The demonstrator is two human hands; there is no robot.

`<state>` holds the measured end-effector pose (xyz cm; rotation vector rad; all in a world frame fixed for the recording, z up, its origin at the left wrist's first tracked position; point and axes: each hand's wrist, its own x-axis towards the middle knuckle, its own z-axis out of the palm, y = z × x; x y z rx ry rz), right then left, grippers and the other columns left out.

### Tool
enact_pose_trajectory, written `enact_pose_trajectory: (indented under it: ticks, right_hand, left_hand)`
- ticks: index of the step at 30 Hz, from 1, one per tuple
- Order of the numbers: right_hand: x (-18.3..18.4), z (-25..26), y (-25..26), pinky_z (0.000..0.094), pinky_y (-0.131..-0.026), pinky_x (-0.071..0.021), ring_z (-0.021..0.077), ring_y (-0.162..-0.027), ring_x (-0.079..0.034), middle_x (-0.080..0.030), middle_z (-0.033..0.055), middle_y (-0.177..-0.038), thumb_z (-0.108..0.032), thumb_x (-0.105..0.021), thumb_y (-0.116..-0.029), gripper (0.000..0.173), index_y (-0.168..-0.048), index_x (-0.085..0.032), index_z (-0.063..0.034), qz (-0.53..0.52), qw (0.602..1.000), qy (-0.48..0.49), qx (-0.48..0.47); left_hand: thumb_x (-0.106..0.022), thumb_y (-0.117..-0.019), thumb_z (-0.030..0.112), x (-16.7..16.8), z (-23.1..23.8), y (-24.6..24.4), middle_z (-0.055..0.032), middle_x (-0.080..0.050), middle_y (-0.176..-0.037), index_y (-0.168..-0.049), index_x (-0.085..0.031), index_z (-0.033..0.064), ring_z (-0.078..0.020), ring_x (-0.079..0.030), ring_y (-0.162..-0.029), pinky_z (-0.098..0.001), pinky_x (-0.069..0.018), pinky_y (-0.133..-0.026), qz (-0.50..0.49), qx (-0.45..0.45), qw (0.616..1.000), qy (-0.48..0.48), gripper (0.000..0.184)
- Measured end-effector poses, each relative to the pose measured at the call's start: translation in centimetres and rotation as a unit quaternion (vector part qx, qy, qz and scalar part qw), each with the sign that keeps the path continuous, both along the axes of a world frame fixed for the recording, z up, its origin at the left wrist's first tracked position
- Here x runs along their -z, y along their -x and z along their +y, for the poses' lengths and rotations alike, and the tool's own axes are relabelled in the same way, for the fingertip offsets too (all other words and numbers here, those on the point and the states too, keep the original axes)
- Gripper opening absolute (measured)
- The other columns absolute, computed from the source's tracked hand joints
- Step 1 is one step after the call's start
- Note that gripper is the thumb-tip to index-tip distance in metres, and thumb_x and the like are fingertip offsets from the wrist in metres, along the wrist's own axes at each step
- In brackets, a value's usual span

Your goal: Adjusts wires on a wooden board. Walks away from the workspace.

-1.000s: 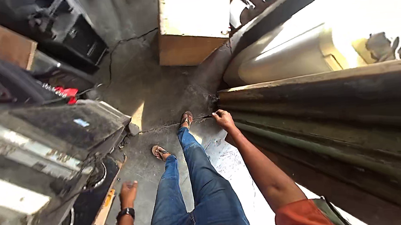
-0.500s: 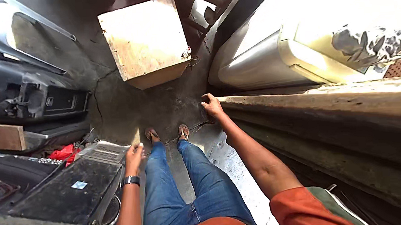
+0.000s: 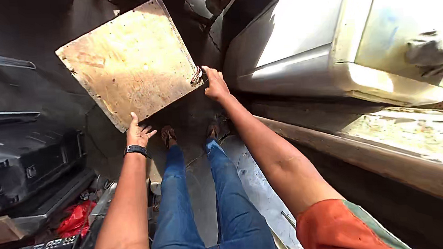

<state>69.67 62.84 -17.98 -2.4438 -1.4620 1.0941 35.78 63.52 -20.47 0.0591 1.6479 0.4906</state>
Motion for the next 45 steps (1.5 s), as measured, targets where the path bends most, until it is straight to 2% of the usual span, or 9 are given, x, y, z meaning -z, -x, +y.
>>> enact_pose_trajectory:
  ticks: [4,12,19,21,25,30,34,39,45]
  right_hand:
    - [3.7,4.3,-1.4,0.0677,-0.101,-0.0428,0.0414,-0.145,-0.036,-0.032,0.0030,-0.167,-0.026,-0.088,-0.0728,0.098,-0.159,-0.041,-0.0269,0.008,0.997,0.040,-0.063]
    - [5.0,-3.7,-2.0,0.0598,-0.118,-0.0310,0.0330,-0.145,-0.040,-0.067,0.0021,-0.134,-0.034,-0.072,-0.0866,0.026,-0.102,-0.079,-0.0137,0.032,0.972,0.060,-0.223]
    - [3.3,-11.4,6.0,0.0522,-0.077,-0.0555,0.0246,-0.079,-0.068,-0.070,0.0112,-0.085,-0.029,-0.069,-0.0968,0.025,-0.100,-0.072,-0.0045,0.381,0.922,0.050,0.050]
    - [2.4,-12.4,7.6,0.0395,-0.071,-0.0568,0.0167,-0.070,-0.065,-0.068,0.0096,-0.080,-0.018,-0.070,-0.0965,0.021,-0.097,-0.070,0.0027,0.496,0.854,0.052,0.148]
    - [1.1,-16.2,9.6,0.0360,-0.063,-0.0609,0.0147,-0.059,-0.066,-0.068,0.0049,-0.067,-0.015,-0.062,-0.0970,0.014,-0.089,-0.063,-0.0041,0.713,0.625,0.142,0.285]
    - [0.3,-17.9,7.6,0.0321,-0.083,-0.0554,0.0090,-0.084,-0.065,-0.073,0.0071,-0.092,-0.005,-0.071,-0.0903,0.013,-0.100,-0.073,0.0045,0.590,0.784,0.193,0.017]
    - [-0.8,-21.1,3.7,0.0528,-0.089,-0.0562,0.0301,-0.094,-0.070,-0.070,0.0201,-0.103,-0.013,-0.084,-0.0835,0.048,-0.123,-0.061,0.0018,0.423,0.865,0.268,-0.022]
    - [0.0,-28.0,-1.1,0.0628,-0.096,-0.0512,0.0378,-0.104,-0.068,-0.071,0.0210,-0.112,-0.031,-0.091,-0.0767,0.071,-0.134,-0.059,-0.0040,0.270,0.894,0.357,0.027]
    - [2.7,-38.7,-0.6,0.0626,-0.098,-0.0464,0.0390,-0.110,-0.063,-0.067,0.0248,-0.114,-0.041,-0.078,-0.0887,0.052,-0.119,-0.067,0.0006,0.245,0.843,0.468,0.100]
  left_hand:
    - [-0.053,-0.1020,0.057,1.4,0.6,-1.6,-0.0208,-0.037,-0.160,-0.159,-0.025,0.0128,-0.0400,-0.053,-0.135,-0.0599,-0.0544,-0.098,0.067,0.000,0.998,-0.019,0.078]
    - [-0.047,-0.1028,0.061,2.0,1.0,-0.3,-0.0191,-0.051,-0.150,-0.156,-0.031,0.0112,-0.0359,-0.064,-0.122,-0.0592,-0.0588,-0.091,0.117,0.079,0.989,-0.039,0.075]
    - [-0.047,-0.1008,0.065,0.0,3.0,2.3,-0.0162,-0.073,-0.116,-0.142,-0.048,0.0038,-0.0290,-0.074,-0.099,-0.0499,-0.0608,-0.083,0.166,0.248,0.954,0.017,0.074]
    - [-0.052,-0.1044,0.050,-2.2,2.3,-0.1,-0.0169,-0.074,-0.099,-0.124,-0.061,-0.0040,-0.0268,-0.074,-0.084,-0.0473,-0.0601,-0.078,0.229,0.410,0.882,-0.035,0.058]
    - [-0.056,-0.1035,0.032,-6.3,-0.5,-7.9,-0.0199,-0.065,-0.127,-0.127,-0.064,-0.0007,-0.0338,-0.059,-0.126,-0.0543,-0.0447,-0.110,0.147,0.650,0.650,-0.365,0.041]
    - [-0.031,-0.1093,0.047,-3.4,-0.5,-16.0,-0.0122,-0.071,-0.123,-0.118,-0.072,0.0093,-0.0356,-0.055,-0.134,-0.0617,-0.0225,-0.123,-0.019,0.817,0.326,-0.476,0.056]
    - [-0.021,-0.1065,0.061,-2.1,1.2,-17.4,-0.0208,-0.072,-0.107,-0.112,-0.071,0.0006,-0.0393,-0.066,-0.114,-0.0611,-0.0362,-0.112,-0.007,0.921,0.135,-0.366,0.078]
    - [-0.074,-0.0902,0.040,-3.2,2.5,-17.5,-0.0184,-0.070,-0.105,-0.115,-0.067,0.0029,-0.0375,-0.066,-0.107,-0.0549,-0.0479,-0.095,-0.035,0.903,0.091,-0.419,0.046]
    - [-0.068,-0.0948,0.016,-2.1,2.4,-16.4,-0.0174,-0.069,-0.088,-0.100,-0.067,0.0010,-0.0376,-0.068,-0.094,-0.0540,-0.0492,-0.089,-0.021,0.880,0.112,-0.461,0.016]
